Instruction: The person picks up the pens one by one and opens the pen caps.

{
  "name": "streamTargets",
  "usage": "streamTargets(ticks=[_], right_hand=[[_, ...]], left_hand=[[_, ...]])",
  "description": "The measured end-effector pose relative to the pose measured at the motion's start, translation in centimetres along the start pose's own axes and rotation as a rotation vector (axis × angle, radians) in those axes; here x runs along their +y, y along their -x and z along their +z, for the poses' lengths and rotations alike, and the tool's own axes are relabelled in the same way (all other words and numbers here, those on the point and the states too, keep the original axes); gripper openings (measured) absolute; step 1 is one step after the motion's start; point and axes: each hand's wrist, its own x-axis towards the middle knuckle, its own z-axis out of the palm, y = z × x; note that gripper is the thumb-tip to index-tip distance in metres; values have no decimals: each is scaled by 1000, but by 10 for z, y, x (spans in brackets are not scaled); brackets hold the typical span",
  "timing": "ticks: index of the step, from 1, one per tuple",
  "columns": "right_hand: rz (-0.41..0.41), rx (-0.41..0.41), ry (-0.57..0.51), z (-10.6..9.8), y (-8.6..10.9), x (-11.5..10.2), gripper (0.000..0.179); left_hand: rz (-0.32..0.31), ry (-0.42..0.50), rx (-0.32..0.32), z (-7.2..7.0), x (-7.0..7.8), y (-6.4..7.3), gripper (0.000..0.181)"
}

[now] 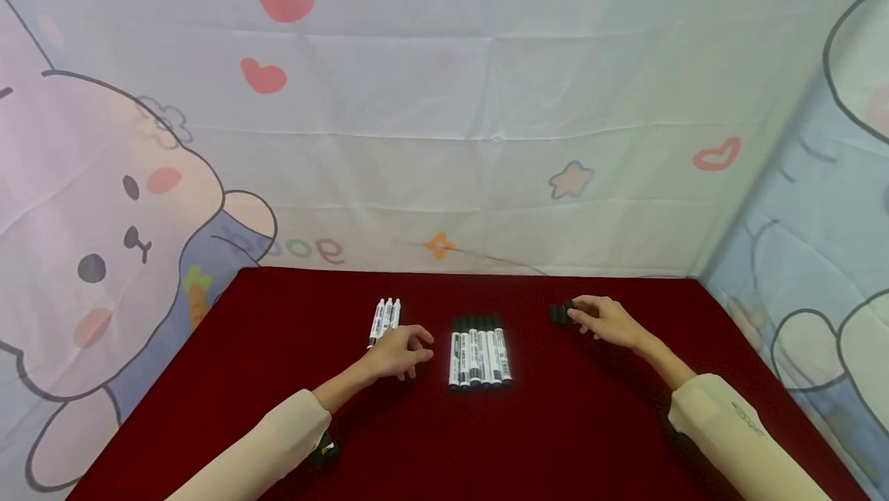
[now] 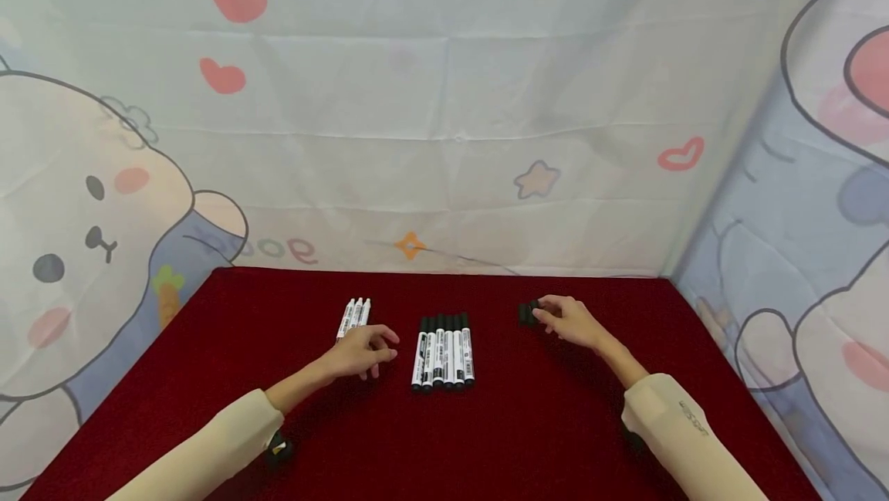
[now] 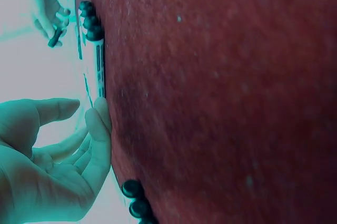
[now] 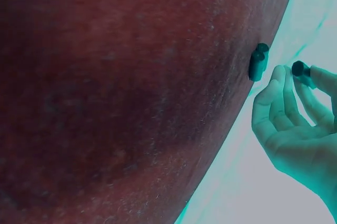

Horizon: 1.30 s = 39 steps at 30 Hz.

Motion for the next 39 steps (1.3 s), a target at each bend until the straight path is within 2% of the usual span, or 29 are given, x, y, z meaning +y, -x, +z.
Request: streamTargets(ticks=[9, 19, 30, 39], right_hand=[[141, 31, -46, -2, -6, -5, 58], [260, 39, -62, 6, -13, -1, 49], [289, 37, -62, 12, -17, 7, 48], [262, 48, -46, 16, -18, 8, 47]], left_hand=[[30, 3, -28, 16, 4, -10, 36], [16, -1, -27, 22, 7, -14, 40], [19, 9, -22, 26, 9, -20, 44], [14, -33, 2, 29, 12, -20, 47]])
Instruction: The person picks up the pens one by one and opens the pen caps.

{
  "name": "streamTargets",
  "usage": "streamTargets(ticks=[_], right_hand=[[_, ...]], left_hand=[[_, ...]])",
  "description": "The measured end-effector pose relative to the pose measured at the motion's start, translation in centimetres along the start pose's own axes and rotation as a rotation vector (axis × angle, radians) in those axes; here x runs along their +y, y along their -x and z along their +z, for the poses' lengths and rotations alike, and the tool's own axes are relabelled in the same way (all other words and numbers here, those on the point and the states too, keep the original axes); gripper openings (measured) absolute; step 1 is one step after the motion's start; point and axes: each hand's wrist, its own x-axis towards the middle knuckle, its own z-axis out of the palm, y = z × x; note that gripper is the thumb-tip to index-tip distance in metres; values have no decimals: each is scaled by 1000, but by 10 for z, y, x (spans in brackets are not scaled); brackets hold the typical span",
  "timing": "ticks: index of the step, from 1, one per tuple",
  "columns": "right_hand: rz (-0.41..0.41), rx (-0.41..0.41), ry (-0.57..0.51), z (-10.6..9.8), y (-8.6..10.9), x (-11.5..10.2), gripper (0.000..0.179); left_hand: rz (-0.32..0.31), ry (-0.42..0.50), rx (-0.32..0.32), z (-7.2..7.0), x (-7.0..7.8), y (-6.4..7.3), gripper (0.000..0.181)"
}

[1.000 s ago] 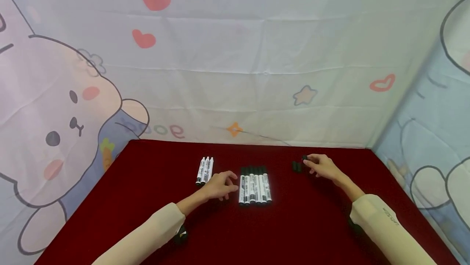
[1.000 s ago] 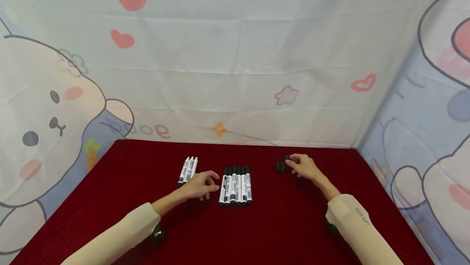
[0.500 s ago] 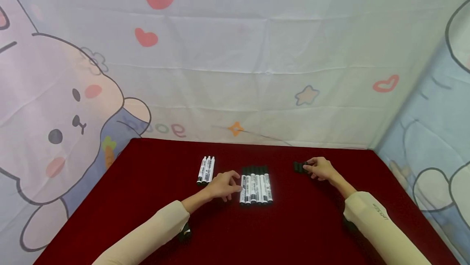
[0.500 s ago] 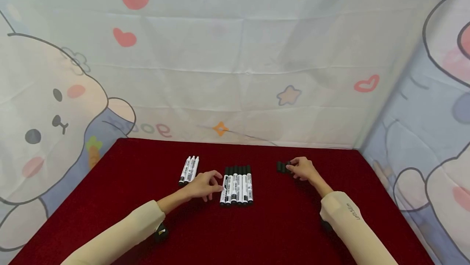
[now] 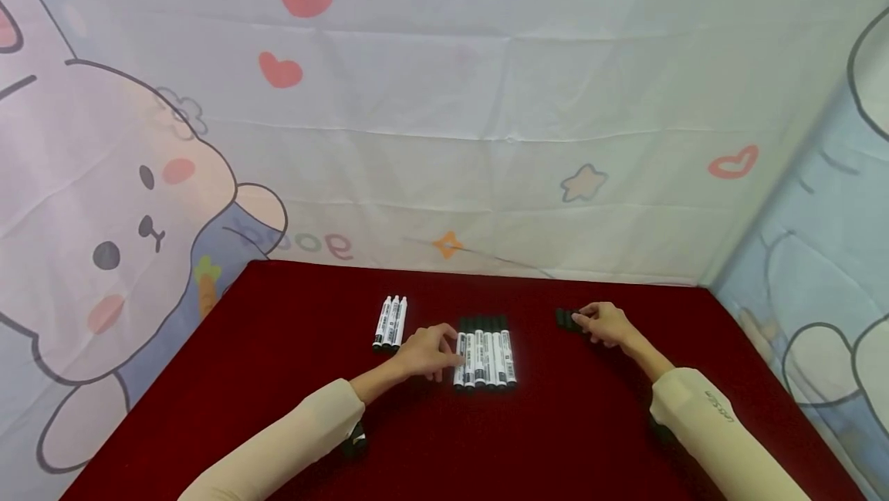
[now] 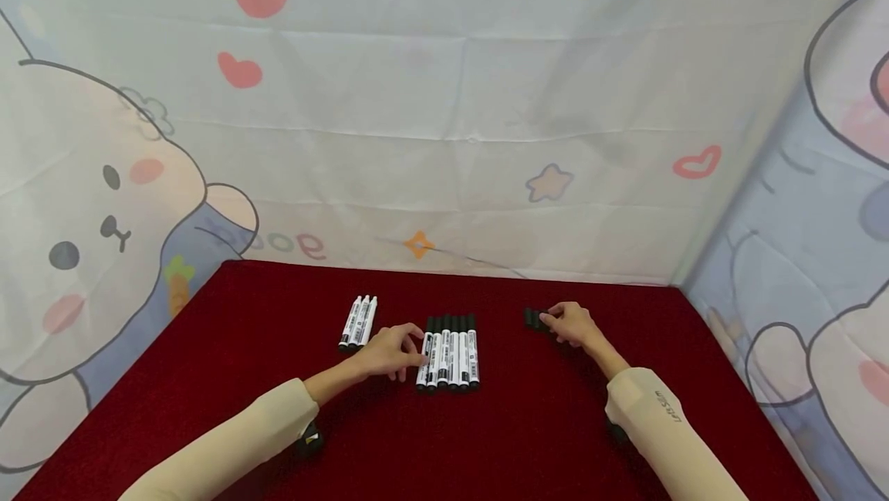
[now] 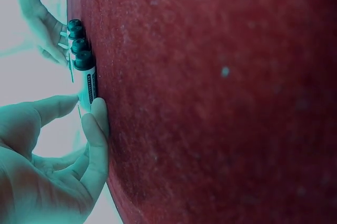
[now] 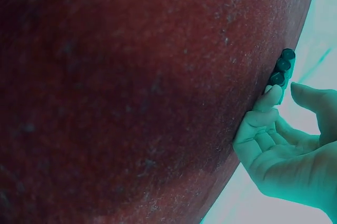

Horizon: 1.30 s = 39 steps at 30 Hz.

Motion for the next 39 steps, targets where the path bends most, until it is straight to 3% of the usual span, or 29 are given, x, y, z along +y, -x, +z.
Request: streamTargets(ticks=[13, 18, 27, 39], right_hand=[[1, -37, -3, -6, 7, -2, 50], [-13, -64, -4, -12, 15, -7, 56], [-83, -135, -5, -15, 34, -22, 55], [-157, -233, 5, -6, 58, -35, 49]], left_hand=[[-35, -43, 20, 4, 0, -3, 49], [-16, -63, 22, 1, 4, -3, 50], [-99, -117, 34, -3, 9, -1, 53], [-93, -176, 71, -3, 0, -5, 41]])
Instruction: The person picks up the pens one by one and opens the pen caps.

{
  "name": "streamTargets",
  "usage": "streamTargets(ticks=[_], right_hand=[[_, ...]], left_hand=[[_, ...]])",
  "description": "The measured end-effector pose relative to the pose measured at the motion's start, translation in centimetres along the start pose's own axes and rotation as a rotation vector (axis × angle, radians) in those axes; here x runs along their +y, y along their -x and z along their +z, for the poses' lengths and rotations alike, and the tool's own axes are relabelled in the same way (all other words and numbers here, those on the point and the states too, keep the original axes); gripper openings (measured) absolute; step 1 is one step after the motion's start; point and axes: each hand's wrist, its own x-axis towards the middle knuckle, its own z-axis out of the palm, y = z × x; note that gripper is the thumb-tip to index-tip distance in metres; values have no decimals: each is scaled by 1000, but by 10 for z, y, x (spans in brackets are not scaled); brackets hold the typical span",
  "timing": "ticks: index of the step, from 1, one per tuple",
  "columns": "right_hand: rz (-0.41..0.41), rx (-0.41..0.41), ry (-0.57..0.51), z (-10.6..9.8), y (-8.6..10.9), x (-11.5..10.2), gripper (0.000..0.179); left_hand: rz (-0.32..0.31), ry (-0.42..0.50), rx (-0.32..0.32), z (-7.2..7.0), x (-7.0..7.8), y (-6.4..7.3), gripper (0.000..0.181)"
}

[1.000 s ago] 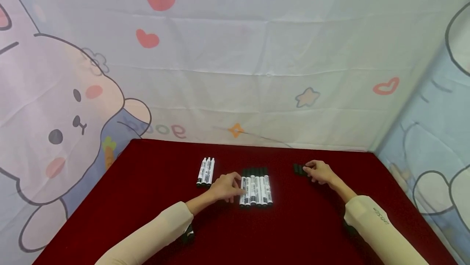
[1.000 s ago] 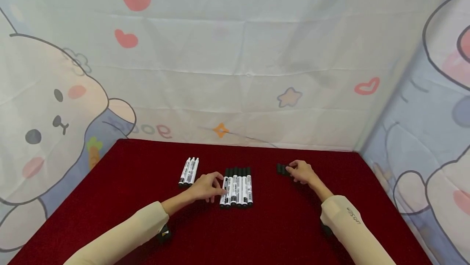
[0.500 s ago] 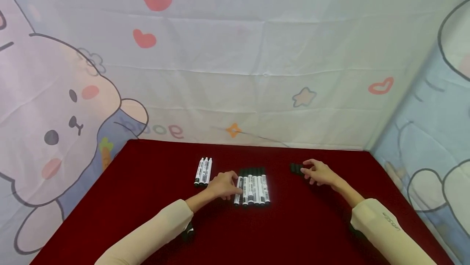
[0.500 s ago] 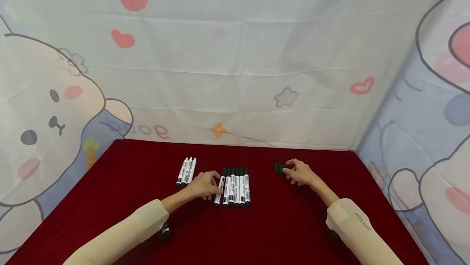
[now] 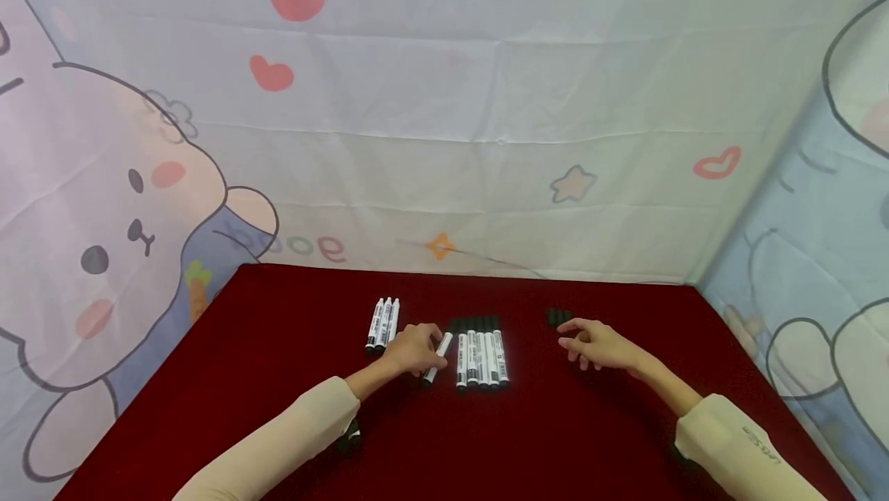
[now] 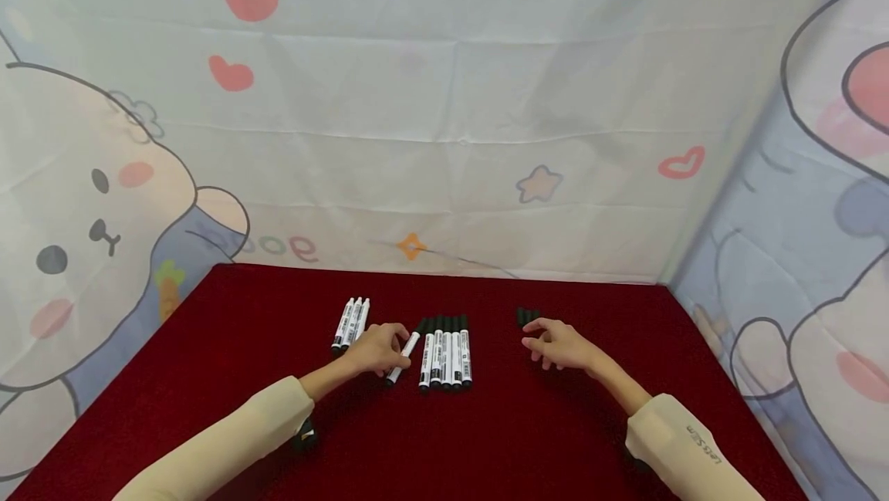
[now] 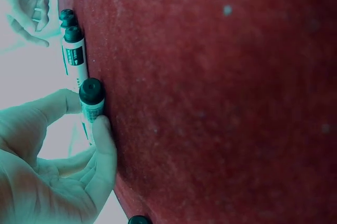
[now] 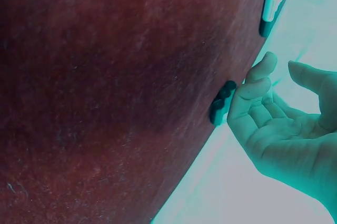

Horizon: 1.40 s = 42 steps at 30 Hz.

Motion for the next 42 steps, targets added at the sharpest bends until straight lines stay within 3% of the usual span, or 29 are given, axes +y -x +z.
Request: streamTargets(ticks=[3, 10, 15, 22, 28, 35, 42], right_hand=[[-17, -12, 5, 3, 0, -4, 47], [-13, -41, -6, 6, 1, -5, 46], [-11, -64, -10, 7, 4, -3, 46], [-35, -69, -12, 5, 6, -5, 45], [-69, -96, -22, 7, 5, -8, 43], [-84, -114, -28, 11, 0, -12, 42], [-99, -141, -34, 23, -10, -16, 40]], left_hand=[[16, 17, 1, 0, -2, 0, 40], [-17, 180, -39, -8, -4, 7, 38], [-27, 201, -68, -11, -9, 12, 38], [88, 243, -84, -23, -9, 17, 39], [180, 266, -100, -30, -9, 17, 26], [285, 328, -184, -31, -6, 19, 21], [302, 326, -218, -26, -1, 20, 22]])
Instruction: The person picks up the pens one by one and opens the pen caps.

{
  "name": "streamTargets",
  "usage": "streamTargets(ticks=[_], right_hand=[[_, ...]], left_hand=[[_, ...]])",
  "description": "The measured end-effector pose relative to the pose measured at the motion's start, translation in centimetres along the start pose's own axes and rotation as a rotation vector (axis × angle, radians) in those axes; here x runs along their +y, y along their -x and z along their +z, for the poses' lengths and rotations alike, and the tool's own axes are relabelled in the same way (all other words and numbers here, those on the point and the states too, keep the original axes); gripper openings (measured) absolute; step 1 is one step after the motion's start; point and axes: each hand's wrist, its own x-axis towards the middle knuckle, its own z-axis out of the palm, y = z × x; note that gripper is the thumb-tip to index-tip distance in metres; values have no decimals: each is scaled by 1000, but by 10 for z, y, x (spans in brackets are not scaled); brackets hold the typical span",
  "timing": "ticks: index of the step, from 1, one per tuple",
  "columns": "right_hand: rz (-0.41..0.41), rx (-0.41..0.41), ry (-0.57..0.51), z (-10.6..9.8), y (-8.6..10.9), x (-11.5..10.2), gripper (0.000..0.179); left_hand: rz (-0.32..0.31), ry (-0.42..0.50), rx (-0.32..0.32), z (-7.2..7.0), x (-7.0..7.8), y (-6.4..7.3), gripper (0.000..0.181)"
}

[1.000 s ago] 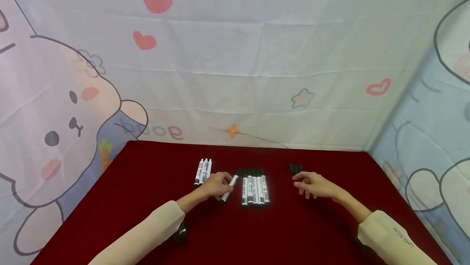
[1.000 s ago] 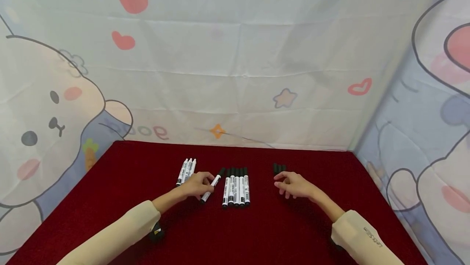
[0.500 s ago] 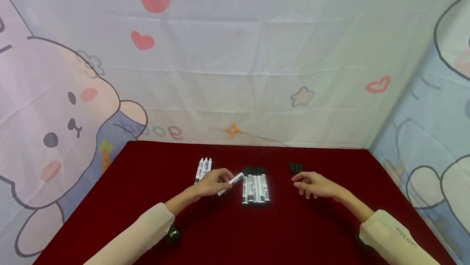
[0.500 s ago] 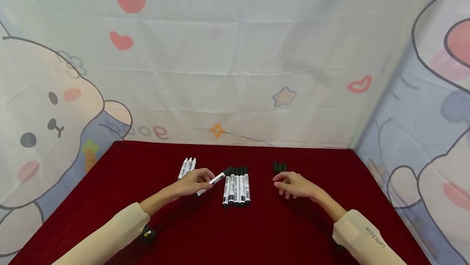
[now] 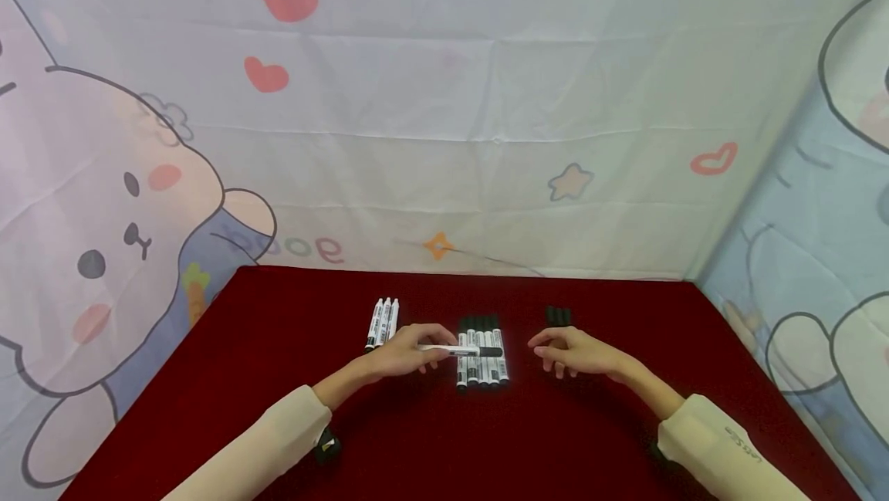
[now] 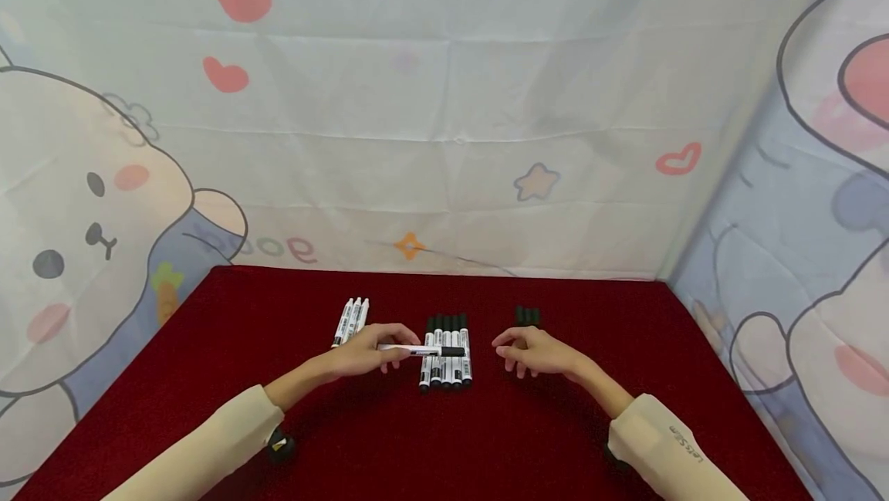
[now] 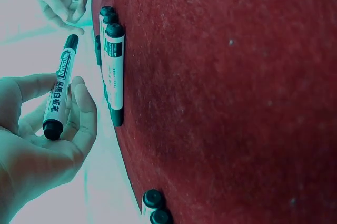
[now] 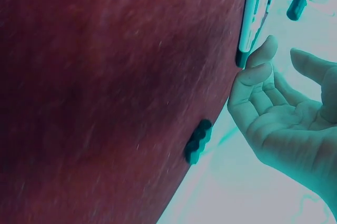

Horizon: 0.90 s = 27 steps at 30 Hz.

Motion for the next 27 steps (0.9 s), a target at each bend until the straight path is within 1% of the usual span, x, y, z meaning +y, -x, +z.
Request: streamTargets(ticks=[9, 15, 20, 27], right_hand=[[-22, -31, -37, 14, -12, -13, 40], [-5, -81, -122, 26, -16, -22, 42], [13, -136, -171, 34, -19, -28, 41], [-11, -195, -185, 38, -20, -31, 36]], left_hand=[[23, 19, -43, 7, 5, 0, 23], [41, 30, -58, 14, 6, -4, 23], [40, 36, -78, 17, 6, -6, 23], [20, 30, -83, 21, 8, -6, 22]])
